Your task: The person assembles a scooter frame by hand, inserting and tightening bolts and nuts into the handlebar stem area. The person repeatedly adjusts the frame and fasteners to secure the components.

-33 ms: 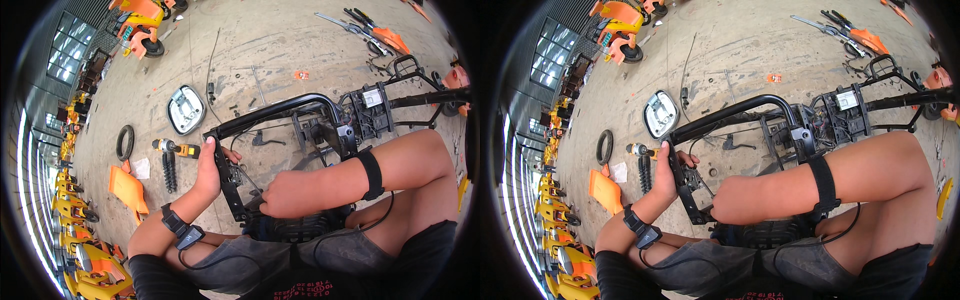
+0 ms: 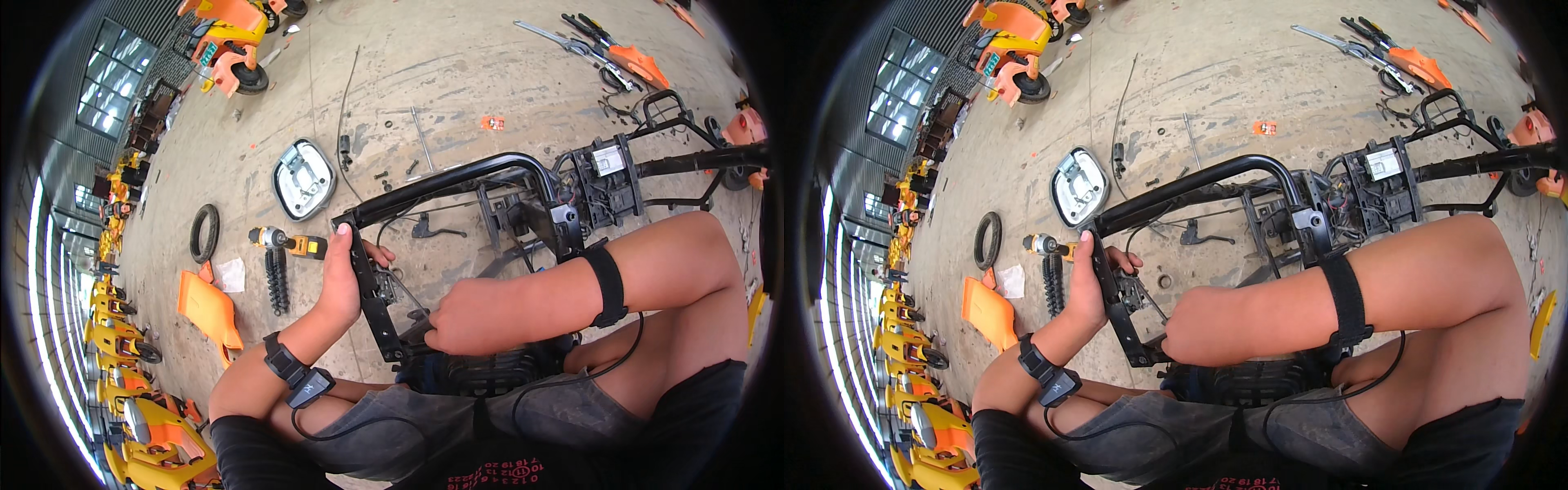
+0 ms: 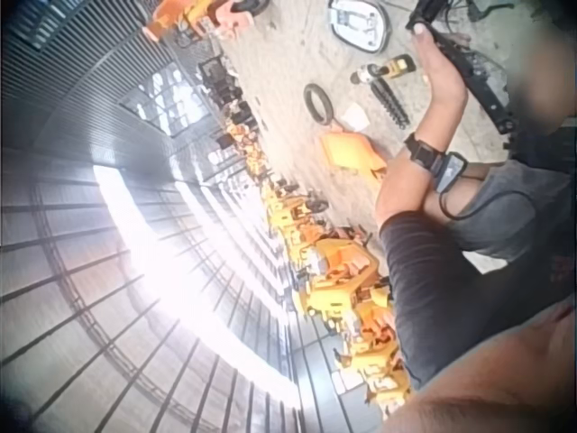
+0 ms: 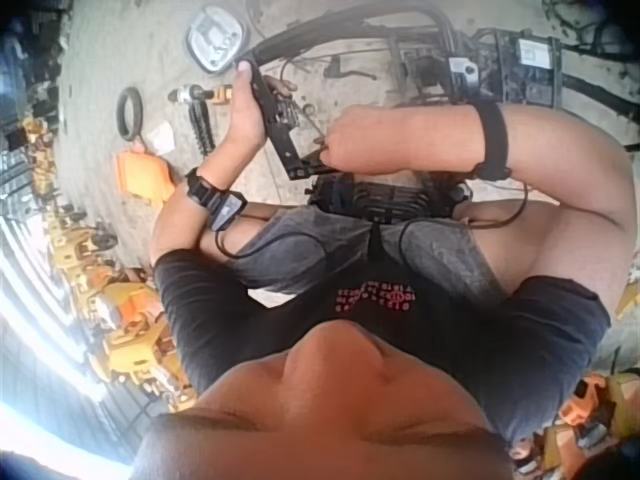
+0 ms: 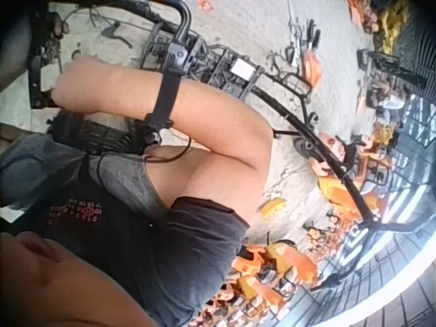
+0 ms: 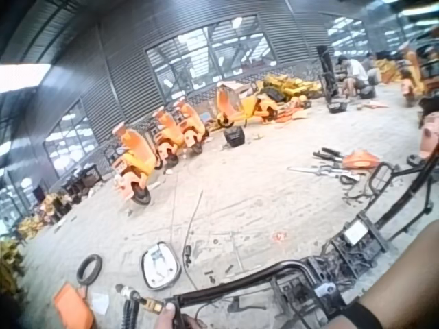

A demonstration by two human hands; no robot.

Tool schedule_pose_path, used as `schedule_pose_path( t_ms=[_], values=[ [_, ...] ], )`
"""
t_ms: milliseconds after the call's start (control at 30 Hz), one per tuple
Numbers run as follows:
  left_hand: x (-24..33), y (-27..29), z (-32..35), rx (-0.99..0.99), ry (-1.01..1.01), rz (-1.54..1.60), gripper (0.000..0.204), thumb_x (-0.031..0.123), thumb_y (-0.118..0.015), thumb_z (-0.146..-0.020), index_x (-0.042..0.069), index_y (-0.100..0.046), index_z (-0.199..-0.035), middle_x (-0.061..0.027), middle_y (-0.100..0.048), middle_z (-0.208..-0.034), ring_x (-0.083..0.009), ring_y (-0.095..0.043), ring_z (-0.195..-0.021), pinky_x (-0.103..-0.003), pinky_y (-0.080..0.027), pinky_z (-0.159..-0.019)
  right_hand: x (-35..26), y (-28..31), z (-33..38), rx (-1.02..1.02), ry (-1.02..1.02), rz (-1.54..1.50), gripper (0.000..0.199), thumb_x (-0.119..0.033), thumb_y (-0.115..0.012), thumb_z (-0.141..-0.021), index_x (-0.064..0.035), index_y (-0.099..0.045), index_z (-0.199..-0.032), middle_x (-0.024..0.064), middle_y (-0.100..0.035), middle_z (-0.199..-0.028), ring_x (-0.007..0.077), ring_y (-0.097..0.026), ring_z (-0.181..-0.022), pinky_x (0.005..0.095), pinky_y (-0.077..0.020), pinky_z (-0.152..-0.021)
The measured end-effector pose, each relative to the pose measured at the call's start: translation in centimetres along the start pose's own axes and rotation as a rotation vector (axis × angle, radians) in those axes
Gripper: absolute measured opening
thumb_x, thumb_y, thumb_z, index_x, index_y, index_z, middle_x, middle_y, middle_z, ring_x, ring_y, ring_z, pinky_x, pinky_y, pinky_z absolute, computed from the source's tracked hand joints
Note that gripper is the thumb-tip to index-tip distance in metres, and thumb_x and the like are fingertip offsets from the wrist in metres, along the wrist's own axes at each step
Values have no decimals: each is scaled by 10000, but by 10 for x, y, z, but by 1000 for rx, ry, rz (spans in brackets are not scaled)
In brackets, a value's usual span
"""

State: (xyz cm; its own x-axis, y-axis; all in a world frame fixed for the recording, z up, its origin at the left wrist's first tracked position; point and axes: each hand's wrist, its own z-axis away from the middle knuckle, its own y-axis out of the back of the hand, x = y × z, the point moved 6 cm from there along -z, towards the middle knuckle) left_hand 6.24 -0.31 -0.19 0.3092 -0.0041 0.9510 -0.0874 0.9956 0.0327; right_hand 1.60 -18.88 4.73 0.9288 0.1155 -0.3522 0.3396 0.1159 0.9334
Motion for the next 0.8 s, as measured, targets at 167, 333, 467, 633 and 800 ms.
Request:
schedule_pose_path(
  t_ms=[167,333,467,633,800],
  values=[
    [0,0,0,5,-3,23,806,710,-329,-965,5,-617,-700,-177,-675,-857,-223,-591,-830,-306,-457,-819,4,3,1,-59,-34,-29,167,-145,-623,-839,-10,-642,-937,148,-690,-821,353,-720,-799,464,-570,-638],
    [1,0,1,13,-12,19,804,699,-327,-971,-1,-617,-701,-181,-673,-851,-232,-594,-842,-313,-453,-839,5,19,9,-32,-154,-29,144,-106,-667,-792,-32,-701,-912,133,-728,-820,341,-728,-812,444,-576,-655],
    [1,-2,0,12,-15,18,804,699,-325,-972,0,-615,-700,-182,-674,-855,-237,-595,-854,-315,-450,-849,11,24,12,-65,-192,-88,166,-117,-657,-799,-34,-696,-937,148,-723,-831,347,-721,-814,455,-570,-663],
    [-2,1,-1,23,2,25,800,695,-321,-976,2,-613,-702,-181,-678,-861,-238,-598,-847,-319,-456,-844,21,50,16,-50,-207,-234,204,-139,-624,-800,-32,-691,-961,178,-705,-816,360,-703,-794,460,-550,-677],
    [-8,6,-3,31,-28,123,604,580,-401,-1023,7,-525,-878,-151,-635,-730,-235,-658,-783,-345,-521,-777,37,81,17,127,-232,-534,194,-182,-587,-872,-54,-680,-985,153,-691,-780,347,-676,-736,451,-526,-677]
  ],
)
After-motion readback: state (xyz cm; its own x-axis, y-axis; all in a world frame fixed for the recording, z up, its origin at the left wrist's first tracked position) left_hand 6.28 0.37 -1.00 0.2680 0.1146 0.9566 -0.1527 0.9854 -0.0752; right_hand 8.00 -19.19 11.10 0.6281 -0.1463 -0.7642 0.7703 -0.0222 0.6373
